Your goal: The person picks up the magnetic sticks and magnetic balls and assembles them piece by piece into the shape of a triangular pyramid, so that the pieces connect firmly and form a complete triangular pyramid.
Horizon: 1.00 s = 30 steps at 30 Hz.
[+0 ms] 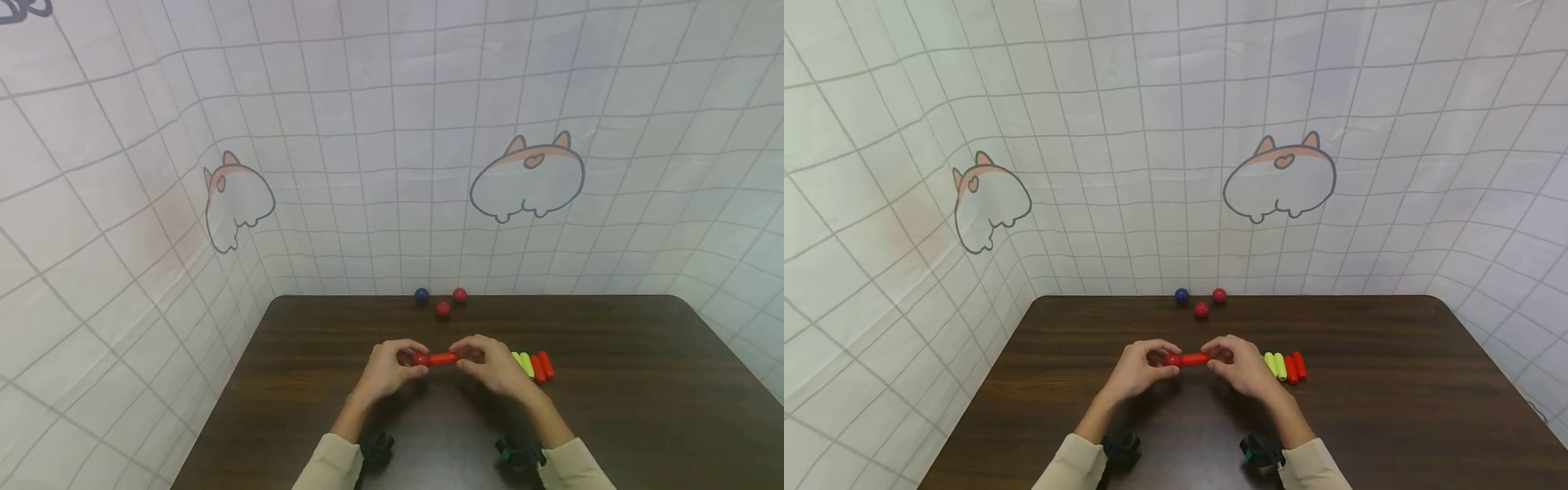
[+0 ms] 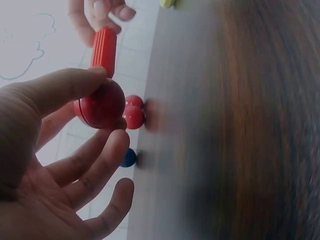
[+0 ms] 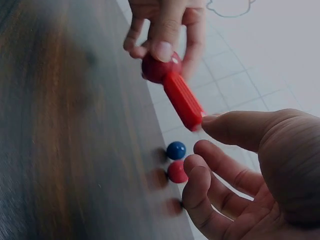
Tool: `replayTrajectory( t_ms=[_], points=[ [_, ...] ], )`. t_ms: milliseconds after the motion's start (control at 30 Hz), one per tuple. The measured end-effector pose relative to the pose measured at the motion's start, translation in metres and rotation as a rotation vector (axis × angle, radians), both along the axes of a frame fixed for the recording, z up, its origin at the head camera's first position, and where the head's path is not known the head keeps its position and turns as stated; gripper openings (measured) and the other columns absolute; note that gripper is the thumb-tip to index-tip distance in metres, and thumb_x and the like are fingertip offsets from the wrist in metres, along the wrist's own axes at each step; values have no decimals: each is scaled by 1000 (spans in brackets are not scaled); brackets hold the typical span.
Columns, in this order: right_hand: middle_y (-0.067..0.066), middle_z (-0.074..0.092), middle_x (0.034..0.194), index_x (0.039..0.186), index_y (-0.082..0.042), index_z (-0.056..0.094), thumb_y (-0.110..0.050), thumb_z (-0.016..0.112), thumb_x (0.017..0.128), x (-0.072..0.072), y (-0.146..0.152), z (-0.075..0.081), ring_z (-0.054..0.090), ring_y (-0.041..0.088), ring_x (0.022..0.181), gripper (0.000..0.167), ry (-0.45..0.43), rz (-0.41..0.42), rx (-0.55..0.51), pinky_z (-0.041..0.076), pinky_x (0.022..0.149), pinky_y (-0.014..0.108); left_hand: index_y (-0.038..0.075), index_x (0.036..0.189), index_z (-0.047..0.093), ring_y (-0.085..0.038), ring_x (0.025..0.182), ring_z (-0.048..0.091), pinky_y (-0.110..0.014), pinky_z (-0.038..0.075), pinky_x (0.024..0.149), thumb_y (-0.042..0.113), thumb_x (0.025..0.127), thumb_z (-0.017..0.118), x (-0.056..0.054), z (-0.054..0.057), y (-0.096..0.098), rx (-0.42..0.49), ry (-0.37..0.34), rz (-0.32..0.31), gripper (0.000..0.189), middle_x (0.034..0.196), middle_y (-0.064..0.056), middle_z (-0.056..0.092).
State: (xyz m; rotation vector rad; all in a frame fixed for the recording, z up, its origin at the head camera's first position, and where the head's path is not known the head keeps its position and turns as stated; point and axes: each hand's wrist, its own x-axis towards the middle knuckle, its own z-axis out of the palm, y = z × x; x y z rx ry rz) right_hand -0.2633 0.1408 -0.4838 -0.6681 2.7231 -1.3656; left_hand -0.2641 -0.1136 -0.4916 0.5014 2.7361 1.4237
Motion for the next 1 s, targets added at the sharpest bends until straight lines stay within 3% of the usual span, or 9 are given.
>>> replayTrajectory(
  t_ms=[100,300,467,767,1000],
  points=[
    [8,73,112,116,-13,73,-13,73,94,-1,5,2,69,19,98,22,0,-27,-11,55,81,31,16,109,78,-10,75,65,-28,51,66,17,83,86,-1,-1,-4,-22,18,43,27,93,0,77],
    [15,71,122,121,-10,71,-17,71,96,-2,17,6,67,20,96,25,-51,-52,-41,55,71,28,18,107,78,-10,73,61,-30,49,66,14,81,86,-6,-5,-14,-68,18,124,27,92,1,76],
    [17,70,124,124,-7,69,-18,69,98,-4,23,5,66,22,88,29,-112,-69,-61,57,66,34,18,105,78,-10,74,62,-30,48,68,13,79,88,-10,-9,-21,-74,15,170,28,93,0,76],
    [19,69,125,126,-7,68,-21,68,99,-8,26,4,67,20,93,30,-131,-63,-71,57,67,33,21,102,78,-10,74,64,-33,50,71,12,77,89,-15,-14,-33,-90,16,206,28,94,0,77],
    [18,69,122,127,-6,67,-20,69,98,-17,26,3,64,28,90,32,-135,-57,-133,57,68,43,22,101,78,-10,73,62,-33,48,70,13,76,89,-16,-17,-37,-120,7,236,29,94,1,77]
  ],
)
